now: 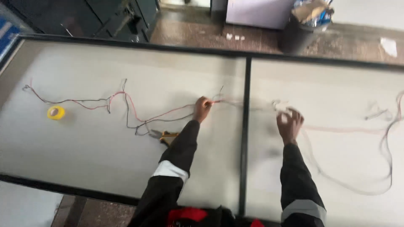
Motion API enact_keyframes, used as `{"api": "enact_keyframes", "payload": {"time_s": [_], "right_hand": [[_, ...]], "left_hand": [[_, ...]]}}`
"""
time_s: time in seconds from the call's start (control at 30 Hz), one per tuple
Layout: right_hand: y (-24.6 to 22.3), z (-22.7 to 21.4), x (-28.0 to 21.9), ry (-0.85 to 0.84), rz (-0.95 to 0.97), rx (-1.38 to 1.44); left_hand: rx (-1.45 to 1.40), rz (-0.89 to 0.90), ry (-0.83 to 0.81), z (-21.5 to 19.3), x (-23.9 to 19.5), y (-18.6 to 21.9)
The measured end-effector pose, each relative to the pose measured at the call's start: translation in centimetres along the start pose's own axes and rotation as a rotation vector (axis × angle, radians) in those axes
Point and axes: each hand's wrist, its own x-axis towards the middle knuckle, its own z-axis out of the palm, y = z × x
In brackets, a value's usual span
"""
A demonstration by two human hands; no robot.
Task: Connecting and securing electrical wires within a large metal sign frame using pliers and wire strippers.
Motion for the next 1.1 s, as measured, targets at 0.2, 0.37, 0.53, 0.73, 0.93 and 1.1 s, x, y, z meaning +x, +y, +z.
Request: {"api": "enact_keyframes", "payload": {"time_s": [0.2,0.37,0.53,0.73,0.93,1.1], "right_hand": [[-24.7,-2.0,-4.2,-0.103,0.488,0.75],[-39.5,2.4,-13.1,-0.458,0.297,0.776],[-43.5,-0.1,-13.1,-0.749,0.118,0.611],[-43.4,-1.2,-15.6,-0.305,-0.168,0.717],[-39.5,1.1,-20.2,-0.463,0.387,0.627],[-44.4,1.2,-16.8,-0.402,-0.28,0.377]], "left_hand": [[-0.042,0.039,0.096,2.3,-0.2,-2.1],[-0.011,0.132,0.055,1.4,-0.5,-2.0],[-0.121,0.225,-0.05,0.8,0.7,-1.3],[-0.082,0.141,-0.137,-0.6,1.1,-0.3],[0.025,-0.059,-0.261,0.0,1.9,-1.0],[-0.035,-0.107,-0.29,-1.7,2.1,0.0]]}}
